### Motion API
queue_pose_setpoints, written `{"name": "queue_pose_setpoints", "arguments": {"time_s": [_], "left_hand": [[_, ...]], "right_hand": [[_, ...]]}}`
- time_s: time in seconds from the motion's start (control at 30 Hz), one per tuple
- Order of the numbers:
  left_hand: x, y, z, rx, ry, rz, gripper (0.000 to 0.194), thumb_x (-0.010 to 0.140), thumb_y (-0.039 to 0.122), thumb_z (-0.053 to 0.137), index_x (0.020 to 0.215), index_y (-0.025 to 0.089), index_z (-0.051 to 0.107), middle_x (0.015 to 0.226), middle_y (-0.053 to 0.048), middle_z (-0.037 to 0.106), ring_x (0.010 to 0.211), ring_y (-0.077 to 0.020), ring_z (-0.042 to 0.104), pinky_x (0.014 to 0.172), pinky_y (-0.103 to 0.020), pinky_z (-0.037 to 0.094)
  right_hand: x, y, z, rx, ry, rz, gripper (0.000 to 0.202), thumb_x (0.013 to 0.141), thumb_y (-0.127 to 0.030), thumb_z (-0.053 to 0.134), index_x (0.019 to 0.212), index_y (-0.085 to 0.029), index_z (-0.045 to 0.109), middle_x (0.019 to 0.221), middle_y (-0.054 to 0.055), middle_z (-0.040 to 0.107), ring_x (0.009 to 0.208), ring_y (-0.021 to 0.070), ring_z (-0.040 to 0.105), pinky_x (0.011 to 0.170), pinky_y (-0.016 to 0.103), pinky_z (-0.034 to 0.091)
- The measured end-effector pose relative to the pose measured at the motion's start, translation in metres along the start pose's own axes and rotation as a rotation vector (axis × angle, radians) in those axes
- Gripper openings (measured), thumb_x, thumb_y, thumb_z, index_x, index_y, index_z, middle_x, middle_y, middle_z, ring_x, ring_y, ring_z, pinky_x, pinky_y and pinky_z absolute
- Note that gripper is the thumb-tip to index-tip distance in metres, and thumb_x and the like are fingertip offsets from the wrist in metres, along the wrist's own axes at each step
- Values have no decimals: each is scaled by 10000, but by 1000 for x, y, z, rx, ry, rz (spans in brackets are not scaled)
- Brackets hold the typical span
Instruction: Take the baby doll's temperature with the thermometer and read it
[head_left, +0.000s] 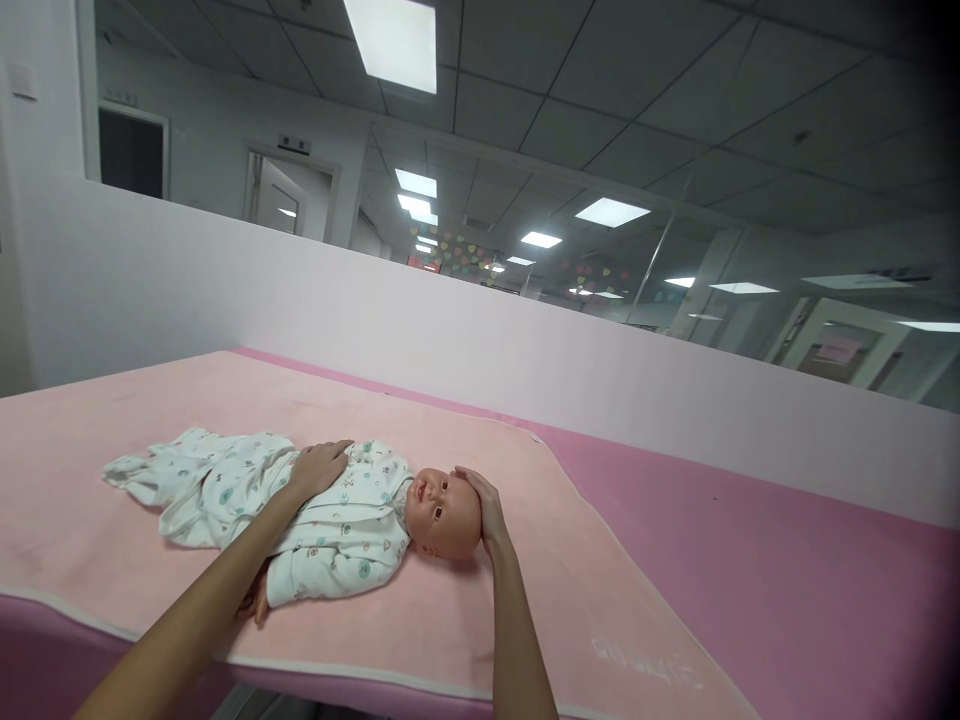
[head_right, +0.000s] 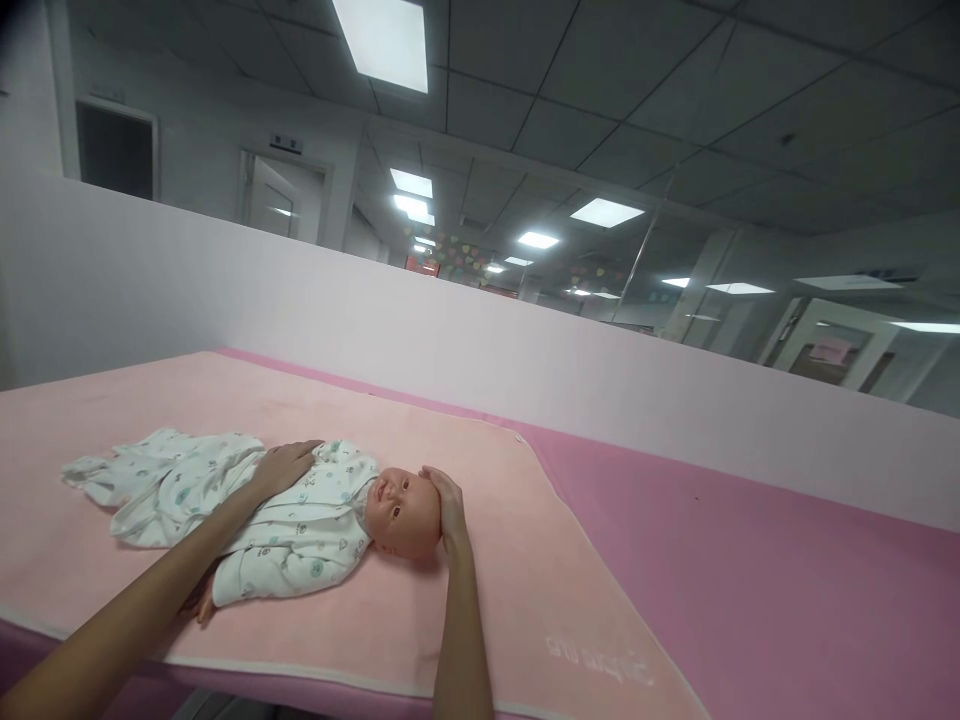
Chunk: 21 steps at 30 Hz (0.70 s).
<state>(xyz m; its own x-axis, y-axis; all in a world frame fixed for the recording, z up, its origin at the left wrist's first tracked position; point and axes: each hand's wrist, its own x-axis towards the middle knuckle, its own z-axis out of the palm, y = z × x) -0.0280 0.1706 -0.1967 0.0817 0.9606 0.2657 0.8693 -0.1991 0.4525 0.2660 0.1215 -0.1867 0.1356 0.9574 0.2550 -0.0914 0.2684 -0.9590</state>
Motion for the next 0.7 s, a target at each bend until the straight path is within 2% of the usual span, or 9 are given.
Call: {"name": "queue_pose_setpoints", "arguments": {"time_s": [0.2,0.4,0.57,0.7], "left_hand": [[0,1,0,-19,9,-3,506,802,515,209,1157,296,495,1158,-32,571,1101,-236,487,967,-399,316],[0,0,0,-2,4,5,456,804,411,244,1171,280,481,1156,-37,571,1094,-228,491,957,-380,325],[2,-3,3,6,5,6,450,795,323,240,1177,278,473,1157,-32,568,1084,-219,497,948,-376,332],[2,-3,3,12,3,8,452,788,302,244,1179,276,468,1144,-37,573,1077,-218,499,943,-381,333]], "right_hand": [[-1,-2,1,17,21,-8,313,606,-400,643,823,-177,685,1005,57,639,1037,230,520,898,328,401],[-5,-6,5,19,-8,38,316,566,-441,670,715,-163,694,827,65,678,908,253,585,868,369,413],[-8,-8,6,21,-6,57,344,593,-440,652,748,-136,697,885,79,671,869,248,598,837,350,431],[-5,-5,3,32,24,37,311,606,-382,644,808,-151,693,992,72,647,949,245,573,850,325,431]]}}
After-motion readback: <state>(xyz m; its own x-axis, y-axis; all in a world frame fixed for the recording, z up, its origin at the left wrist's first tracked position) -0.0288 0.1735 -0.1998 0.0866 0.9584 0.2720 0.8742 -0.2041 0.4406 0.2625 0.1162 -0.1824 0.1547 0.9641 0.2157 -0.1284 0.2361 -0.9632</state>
